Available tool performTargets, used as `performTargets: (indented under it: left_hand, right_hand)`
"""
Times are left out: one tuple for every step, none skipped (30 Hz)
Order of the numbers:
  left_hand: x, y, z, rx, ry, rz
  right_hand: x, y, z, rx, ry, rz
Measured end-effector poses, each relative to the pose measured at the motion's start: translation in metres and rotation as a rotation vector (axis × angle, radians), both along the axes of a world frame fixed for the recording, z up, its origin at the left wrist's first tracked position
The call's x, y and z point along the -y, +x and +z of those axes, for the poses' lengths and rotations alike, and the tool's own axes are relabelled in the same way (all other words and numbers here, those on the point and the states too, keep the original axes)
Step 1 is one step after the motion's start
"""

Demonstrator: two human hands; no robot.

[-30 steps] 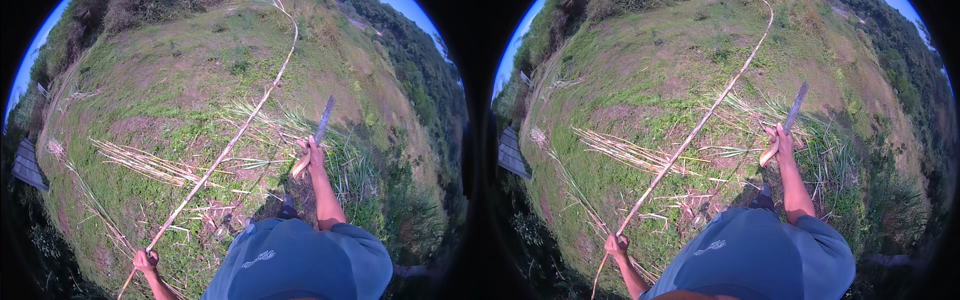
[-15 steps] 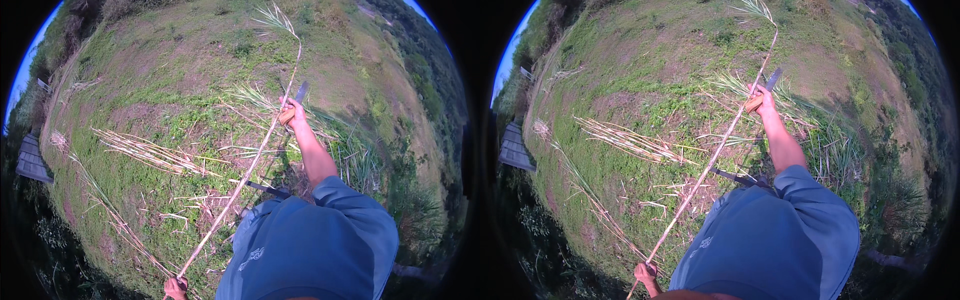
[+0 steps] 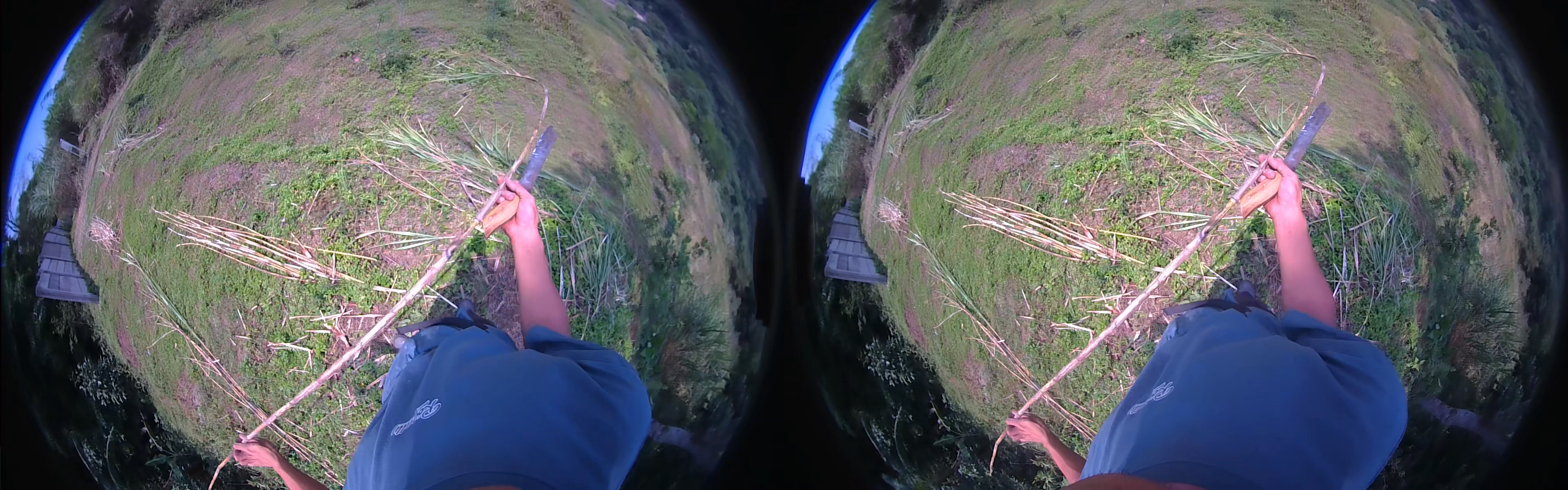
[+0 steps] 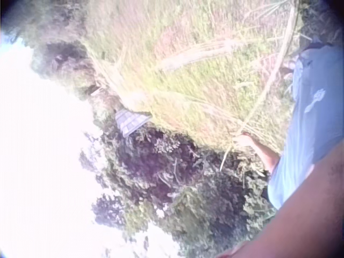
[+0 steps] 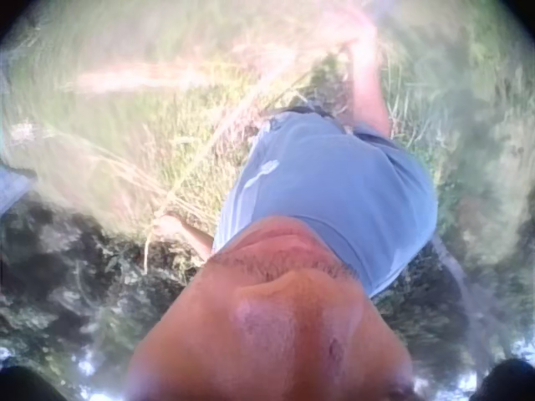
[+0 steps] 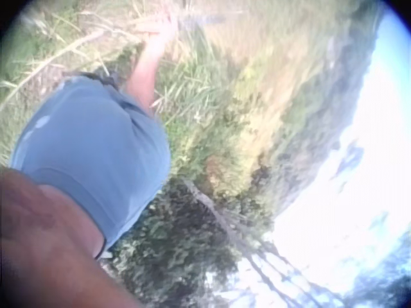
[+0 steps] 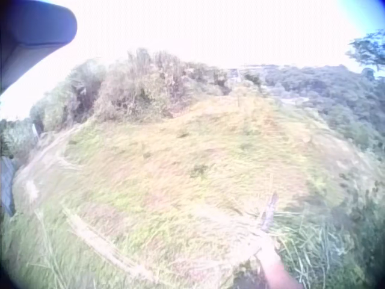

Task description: The person uses a machete to strip branches and cut long bamboo poles into smaller sections. They repeatedly pick up poles, remove protruding parts, and chop the material into uniform lengths, dropping the finished pieces onto a growing pile on the ground.

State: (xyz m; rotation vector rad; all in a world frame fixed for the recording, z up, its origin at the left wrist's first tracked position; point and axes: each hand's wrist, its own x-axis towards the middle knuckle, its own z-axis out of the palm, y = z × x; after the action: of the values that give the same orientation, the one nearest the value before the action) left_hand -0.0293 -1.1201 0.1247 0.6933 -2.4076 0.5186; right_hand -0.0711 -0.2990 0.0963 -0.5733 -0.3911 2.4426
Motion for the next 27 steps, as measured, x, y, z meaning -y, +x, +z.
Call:
performTargets:
  left_hand:
    - [-0.023,-0.038,0.01,-0.011,0.115,0.049]
    - [0.003,-0.065,0.006,0.009,0.106,0.004]
    - [-0.013,-0.106,0.013,0.083,0.174,-0.002]
    - [0.025,-0.141,0.014,0.002,0.265,0.006]
    - [-0.003,-0.19,0.02,-0.098,0.577,-0.046]
    - [-0.035,-0.231,0.024,-0.182,0.785,-0.152]
    - [-0.064,-0.267,0.031,-0.263,0.993,-0.251]
    - [-0.093,-0.296,0.038,-0.34,1.201,-0.342]
    - [-0.137,-0.315,0.036,-0.417,1.48,-0.482]
    - [-0.179,-0.331,0.036,-0.495,1.762,-0.583]
    - [-0.244,-0.333,0.027,-0.555,2.119,-0.74]
    - [-0.294,-0.319,0.008,-0.434,2.626,-0.947]
    - [-0.411,-0.267,0.017,-0.531,2.61,-0.902]
    - [-0.462,-0.238,0.003,-0.289,2.791,-0.991]
    - [-0.52,-0.199,0.005,-0.151,2.826,-0.892]
    - [-0.555,-0.178,-0.008,0.069,3.058,-0.983]
    - [-0.591,-0.15,0.003,0.202,3.143,-0.993]
    - [-0.616,-0.145,0.001,0.183,3.307,-0.878]
    - [-0.642,-0.141,0.009,0.029,3.269,-0.642]
    - [-0.653,-0.16,-0.007,0.007,3.192,-0.635]
    - [-0.663,-0.178,-0.013,-0.082,3.078,-0.556]
    - [-0.677,-0.194,-0.02,-0.131,2.963,-0.466]
    - [-0.69,-0.204,-0.016,-0.21,2.798,-0.326]
    - [-0.693,-0.228,-0.024,-0.223,2.736,-0.276]
    - [-0.693,-0.254,-0.031,-0.262,2.71,-0.176]
    - [-0.696,-0.285,-0.042,-0.318,2.654,-0.067]
    - [-0.701,-0.298,-0.053,-0.349,2.644,-0.031]
  right_hand:
    - [-0.002,0.015,0.006,0.02,0.022,-0.067]
    - [0.003,0.027,0.014,0.04,0.036,-0.119]
    - [0.002,0.044,0.018,0.074,0.063,-0.202]
    - [0.006,0.047,0.018,0.107,0.064,-0.212]
    - [0.013,0.056,0.03,0.157,0.052,-0.279]
    - [0.013,0.062,0.027,0.141,0.037,-0.33]
    - [0.012,0.066,0.022,0.123,0.019,-0.376]
    - [0.011,0.069,0.021,0.14,0.002,-0.393]
    - [0.012,0.069,0.028,0.154,-0.009,-0.412]
    - [0.017,0.069,0.036,0.199,-0.011,-0.483]
    - [0.02,0.073,0.041,0.214,0.012,-0.508]
    - [0.027,0.068,0.04,0.236,0.016,-0.513]
    - [0.029,0.068,0.035,0.274,0.021,-0.556]
    - [0.038,0.06,0.03,0.271,0.023,-0.575]
    - [0.045,0.053,0.025,0.28,0.032,-0.592]
    - [0.051,0.049,0.026,0.315,-0.013,-0.574]
    - [0.052,0.044,0.025,0.362,-0.048,-0.616]
    - [0.05,0.043,0.025,0.395,-0.032,-0.646]
    - [0.046,0.044,0.023,0.429,-0.019,-0.685]
    - [0.042,0.049,0.023,0.505,0.013,-0.644]
    - [0.035,0.061,0.022,0.584,0.046,-0.59]
    - [0.032,0.08,0.017,0.671,0.067,-0.545]
    - [0.03,0.109,0.002,0.62,0.192,-0.54]
    - [0.029,0.133,0.006,0.676,0.107,-0.527]
    - [0.031,0.164,0.002,0.714,0.15,-0.484]
    - [0.033,0.196,-0.001,0.877,0.22,-0.363]
    - [0.044,0.224,0.007,0.992,0.276,-0.375]
